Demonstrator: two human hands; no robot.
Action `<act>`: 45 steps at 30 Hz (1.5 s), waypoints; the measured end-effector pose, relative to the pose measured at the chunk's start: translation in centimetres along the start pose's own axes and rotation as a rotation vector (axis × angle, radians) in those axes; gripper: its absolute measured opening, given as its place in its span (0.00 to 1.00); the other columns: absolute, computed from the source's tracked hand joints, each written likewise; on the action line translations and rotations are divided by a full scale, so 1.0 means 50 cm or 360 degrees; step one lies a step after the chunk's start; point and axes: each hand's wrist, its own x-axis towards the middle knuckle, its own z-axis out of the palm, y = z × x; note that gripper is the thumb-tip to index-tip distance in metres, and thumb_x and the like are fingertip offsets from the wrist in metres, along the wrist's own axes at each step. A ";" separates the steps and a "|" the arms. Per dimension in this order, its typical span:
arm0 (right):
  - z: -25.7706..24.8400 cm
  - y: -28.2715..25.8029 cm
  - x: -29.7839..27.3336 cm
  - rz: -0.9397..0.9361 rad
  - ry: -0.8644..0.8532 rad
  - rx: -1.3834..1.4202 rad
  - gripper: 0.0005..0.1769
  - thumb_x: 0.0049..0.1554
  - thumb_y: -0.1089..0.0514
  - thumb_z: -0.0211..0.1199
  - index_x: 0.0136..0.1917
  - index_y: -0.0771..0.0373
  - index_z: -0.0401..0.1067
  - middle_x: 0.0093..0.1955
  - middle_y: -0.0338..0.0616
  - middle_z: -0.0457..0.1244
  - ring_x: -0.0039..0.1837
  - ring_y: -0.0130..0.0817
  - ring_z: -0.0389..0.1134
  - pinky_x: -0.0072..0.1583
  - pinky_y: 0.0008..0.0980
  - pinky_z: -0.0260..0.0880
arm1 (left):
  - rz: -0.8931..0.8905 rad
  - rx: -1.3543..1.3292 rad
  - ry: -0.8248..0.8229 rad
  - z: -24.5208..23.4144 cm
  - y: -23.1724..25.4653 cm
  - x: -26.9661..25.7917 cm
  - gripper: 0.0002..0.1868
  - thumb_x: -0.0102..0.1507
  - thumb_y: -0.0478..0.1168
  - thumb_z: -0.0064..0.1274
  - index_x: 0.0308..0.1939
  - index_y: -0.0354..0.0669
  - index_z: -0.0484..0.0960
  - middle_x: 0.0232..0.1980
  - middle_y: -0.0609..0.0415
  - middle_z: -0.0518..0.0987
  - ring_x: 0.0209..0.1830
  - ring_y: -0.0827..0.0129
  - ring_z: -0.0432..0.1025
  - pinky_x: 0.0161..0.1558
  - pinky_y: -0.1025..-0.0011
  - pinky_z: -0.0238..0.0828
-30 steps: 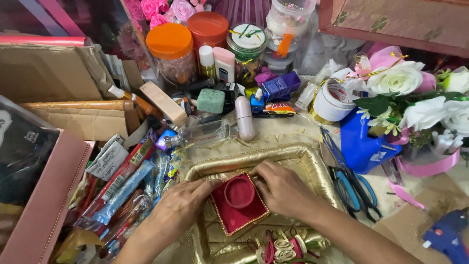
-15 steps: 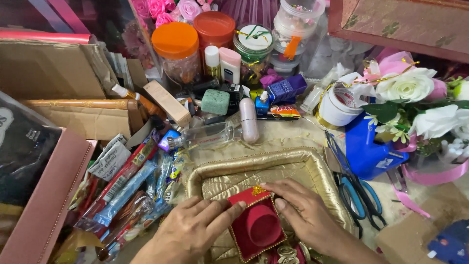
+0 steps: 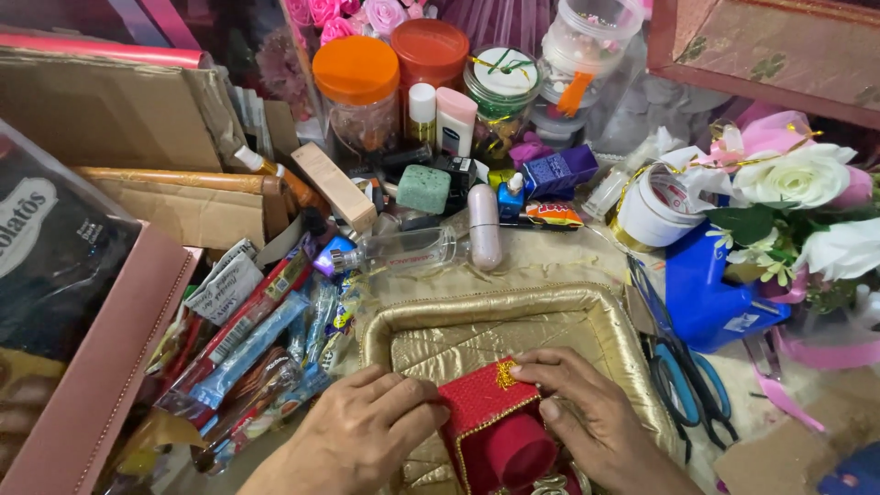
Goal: Decorating a small gift box and tray with gold ribbons and tinsel in a workshop.
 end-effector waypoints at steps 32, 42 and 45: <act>-0.011 0.040 0.018 0.0072 0.0058 0.0165 0.26 0.65 0.39 0.45 0.61 0.58 0.71 0.63 0.47 0.67 0.66 0.42 0.68 0.63 0.41 0.71 | -0.0947 -0.0096 0.0566 0.117 0.005 0.029 0.07 0.60 0.41 0.58 0.38 0.56 0.91 0.42 0.66 0.89 0.36 0.83 0.84 0.36 0.82 0.82; -0.012 0.053 0.009 0.0219 0.0039 0.0170 0.21 0.64 0.42 0.49 0.61 0.54 0.72 0.58 0.46 0.68 0.62 0.41 0.70 0.63 0.42 0.72 | -0.1503 -0.0790 0.0410 0.131 0.012 0.022 0.22 0.52 0.46 0.68 0.49 0.47 0.90 0.50 0.57 0.91 0.44 0.74 0.89 0.42 0.78 0.93; 0.000 0.080 0.014 0.0469 0.0078 0.0331 0.16 0.63 0.50 0.52 0.60 0.51 0.75 0.62 0.45 0.69 0.62 0.42 0.72 0.63 0.43 0.78 | -0.1590 -0.0874 0.0390 0.119 0.018 0.033 0.22 0.55 0.47 0.64 0.53 0.47 0.89 0.53 0.56 0.90 0.51 0.71 0.85 0.47 0.73 0.88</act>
